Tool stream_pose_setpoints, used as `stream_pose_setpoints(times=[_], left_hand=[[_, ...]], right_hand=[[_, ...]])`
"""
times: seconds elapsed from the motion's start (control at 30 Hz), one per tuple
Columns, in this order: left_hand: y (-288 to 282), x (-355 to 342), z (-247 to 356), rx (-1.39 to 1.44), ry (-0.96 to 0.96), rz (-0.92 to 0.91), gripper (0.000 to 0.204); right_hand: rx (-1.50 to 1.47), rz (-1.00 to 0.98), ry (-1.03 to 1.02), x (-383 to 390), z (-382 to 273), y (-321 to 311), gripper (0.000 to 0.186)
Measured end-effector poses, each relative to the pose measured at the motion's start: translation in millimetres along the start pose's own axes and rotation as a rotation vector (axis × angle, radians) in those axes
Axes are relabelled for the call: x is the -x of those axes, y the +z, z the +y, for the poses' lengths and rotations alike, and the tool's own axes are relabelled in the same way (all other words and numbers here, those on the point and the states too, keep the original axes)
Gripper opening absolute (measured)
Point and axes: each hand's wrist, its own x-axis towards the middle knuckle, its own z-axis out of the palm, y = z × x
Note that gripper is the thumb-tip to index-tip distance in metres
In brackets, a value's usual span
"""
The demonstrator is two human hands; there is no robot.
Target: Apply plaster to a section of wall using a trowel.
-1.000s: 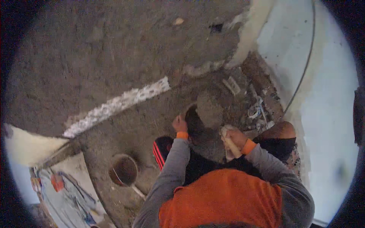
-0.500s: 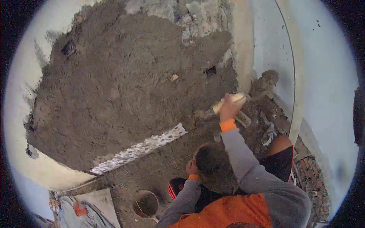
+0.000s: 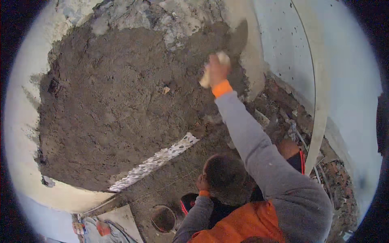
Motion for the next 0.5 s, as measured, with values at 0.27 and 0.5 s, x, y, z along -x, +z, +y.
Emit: stream_pose_setpoints(times=[0.27,0.5], left_hand=[[-79.5,-17.9,40.8,1.185,-0.79,-0.119,0.036],[-73.7,0.1,23.8,1.267,-0.879,-0.025,0.039]], right_hand=[[0.181,0.193,0.251,5.1,115.3,-80.8,0.043],[-0.044,0.067,0.308,36.6,95.9,15.2,0.021]])
